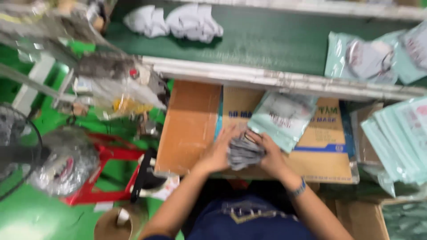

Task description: The person places several masks into individual plastic bags and stacks the packaged masks on a cardboard box next to a conveyor belt.

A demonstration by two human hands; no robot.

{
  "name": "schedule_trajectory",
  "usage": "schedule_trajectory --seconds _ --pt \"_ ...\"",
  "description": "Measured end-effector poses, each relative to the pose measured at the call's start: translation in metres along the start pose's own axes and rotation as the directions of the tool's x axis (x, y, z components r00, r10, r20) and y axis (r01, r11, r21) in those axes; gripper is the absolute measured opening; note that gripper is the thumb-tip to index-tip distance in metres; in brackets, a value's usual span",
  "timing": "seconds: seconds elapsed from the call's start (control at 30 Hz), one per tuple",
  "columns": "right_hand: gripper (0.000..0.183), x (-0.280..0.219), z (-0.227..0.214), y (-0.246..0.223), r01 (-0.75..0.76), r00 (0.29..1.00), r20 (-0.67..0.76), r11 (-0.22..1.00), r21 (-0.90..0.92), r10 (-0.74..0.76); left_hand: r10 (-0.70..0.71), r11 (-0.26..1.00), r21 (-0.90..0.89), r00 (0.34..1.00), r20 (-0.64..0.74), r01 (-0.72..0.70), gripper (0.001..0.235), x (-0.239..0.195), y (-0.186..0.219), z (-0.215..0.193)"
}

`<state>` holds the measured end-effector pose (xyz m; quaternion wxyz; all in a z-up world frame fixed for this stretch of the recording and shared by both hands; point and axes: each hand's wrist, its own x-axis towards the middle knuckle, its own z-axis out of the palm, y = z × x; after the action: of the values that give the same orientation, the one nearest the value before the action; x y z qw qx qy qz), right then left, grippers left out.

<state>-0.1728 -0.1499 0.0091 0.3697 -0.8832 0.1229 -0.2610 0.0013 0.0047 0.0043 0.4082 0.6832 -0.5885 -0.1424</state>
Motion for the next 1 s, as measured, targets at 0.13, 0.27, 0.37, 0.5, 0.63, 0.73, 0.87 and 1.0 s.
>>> schedule_trajectory --seconds 0.13,0.27,0.37,0.5,0.63,0.73,0.87,1.0 --pt "0.090 0.001 -0.012 -0.005 -0.236 0.951 0.191 0.970 -0.061 0.243 -0.020 1.000 0.007 1.000 -0.010 0.020 0.102 -0.012 -0.006 0.023" --pt "0.052 -0.036 0.005 0.063 -0.216 0.948 0.297 0.923 0.320 0.119 -0.311 0.950 0.028 0.941 0.135 0.310 0.079 -0.005 0.048 -0.014" --pt "0.047 -0.054 0.007 0.041 -0.453 0.891 0.308 0.625 0.636 0.332 0.021 0.880 -0.474 0.999 -0.040 -0.037 0.109 -0.003 0.082 -0.044" --pt "0.046 -0.023 -0.025 -0.034 -0.486 0.837 0.322 0.333 0.808 0.441 0.038 0.660 -0.751 0.998 0.041 0.006 0.094 -0.020 0.064 -0.024" --pt "0.040 -0.005 -0.066 -0.015 -0.065 0.996 0.046 0.986 -0.152 0.073 -0.015 0.841 -0.512 0.953 0.301 0.175 0.049 0.000 0.009 -0.058" --pt "0.031 -0.002 -0.070 0.027 0.002 1.000 0.002 0.895 -0.446 -0.001 -0.317 0.929 -0.047 0.856 0.408 0.367 0.047 0.035 -0.018 -0.071" --pt "0.018 -0.003 -0.053 0.050 0.130 0.992 0.105 0.607 -0.784 -0.076 -0.066 0.998 0.023 0.823 0.564 0.064 0.093 0.069 0.000 -0.035" --pt "0.009 0.007 -0.040 0.089 0.097 0.976 0.194 0.591 -0.800 0.102 -0.092 0.996 0.052 0.707 0.701 0.078 0.117 0.086 0.001 0.057"
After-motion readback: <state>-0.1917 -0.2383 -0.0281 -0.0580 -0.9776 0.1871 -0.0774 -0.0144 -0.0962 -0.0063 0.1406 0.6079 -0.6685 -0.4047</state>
